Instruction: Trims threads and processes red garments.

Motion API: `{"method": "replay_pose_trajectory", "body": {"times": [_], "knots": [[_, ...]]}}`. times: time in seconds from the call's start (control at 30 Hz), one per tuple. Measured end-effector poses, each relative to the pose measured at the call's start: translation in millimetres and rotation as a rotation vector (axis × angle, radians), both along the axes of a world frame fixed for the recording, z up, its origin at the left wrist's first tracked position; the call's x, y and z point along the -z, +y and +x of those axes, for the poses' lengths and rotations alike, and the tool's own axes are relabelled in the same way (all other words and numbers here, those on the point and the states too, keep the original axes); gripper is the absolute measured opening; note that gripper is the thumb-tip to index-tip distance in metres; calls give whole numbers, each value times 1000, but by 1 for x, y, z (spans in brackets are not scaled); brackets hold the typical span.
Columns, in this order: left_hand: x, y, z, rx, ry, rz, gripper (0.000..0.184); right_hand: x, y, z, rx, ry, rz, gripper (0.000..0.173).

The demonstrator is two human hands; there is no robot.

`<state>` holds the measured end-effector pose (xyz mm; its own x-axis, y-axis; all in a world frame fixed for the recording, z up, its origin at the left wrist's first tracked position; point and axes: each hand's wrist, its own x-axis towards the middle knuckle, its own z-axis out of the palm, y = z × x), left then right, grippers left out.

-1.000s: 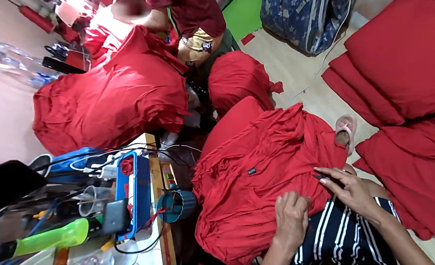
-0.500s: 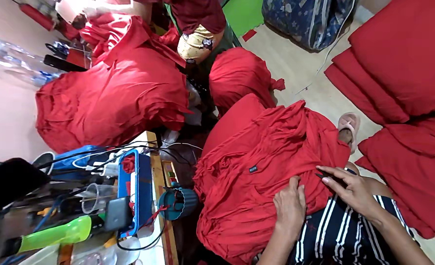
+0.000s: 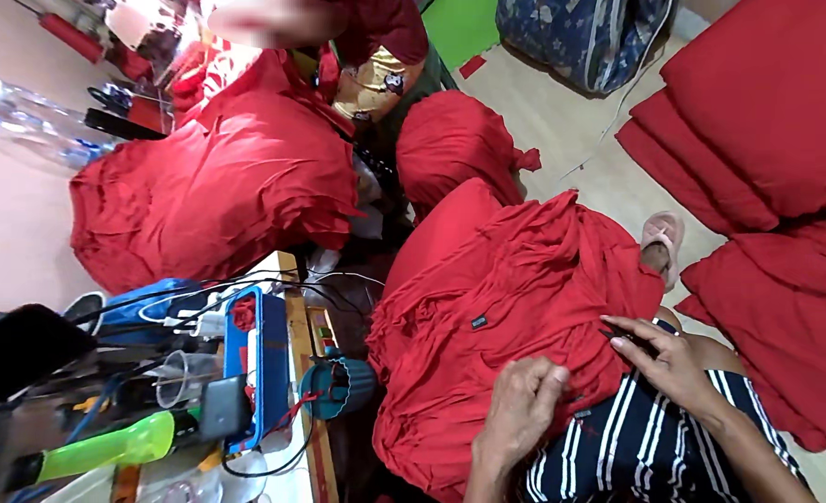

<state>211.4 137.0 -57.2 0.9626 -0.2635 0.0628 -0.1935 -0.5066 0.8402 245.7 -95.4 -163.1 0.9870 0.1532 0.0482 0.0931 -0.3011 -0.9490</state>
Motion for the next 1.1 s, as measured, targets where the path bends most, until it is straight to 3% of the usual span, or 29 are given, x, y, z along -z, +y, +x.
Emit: {"method": "replay_pose_trajectory", "body": {"times": [0.13,0.23,0.3,0.43,0.5,0.57,0.7,0.8,0.87,0.97,1.03,1.1], "knots": [[16,0,35,-106,-211,246,25,2,-3,-2,5,-26,-33,42],[47,-16,48,3,-142,384,33,-8,-5,0,-16,-23,-63,42],[64,-30,42,78,-168,397,33,-25,-5,3,12,-52,-66,41],[65,-36,26,112,-235,346,13,-63,10,24,85,-201,-86,42],[65,-35,23,115,-266,341,13,-75,28,37,38,-255,-80,41],[64,-32,21,131,-301,325,14,-70,47,46,7,-236,-83,41],[55,-14,16,126,-316,218,20,-19,59,52,25,-82,-164,40],[39,8,36,-49,-347,123,18,-12,58,48,38,-98,-208,41],[31,18,59,-174,-386,188,24,-15,59,46,39,-110,-207,40],[42,20,97,-186,-321,298,31,-17,60,47,48,-122,-219,38],[60,19,111,-200,-304,290,21,-16,60,46,47,-134,-232,39],[69,18,115,-316,-393,157,10,-16,60,46,50,-153,-235,40]]}}
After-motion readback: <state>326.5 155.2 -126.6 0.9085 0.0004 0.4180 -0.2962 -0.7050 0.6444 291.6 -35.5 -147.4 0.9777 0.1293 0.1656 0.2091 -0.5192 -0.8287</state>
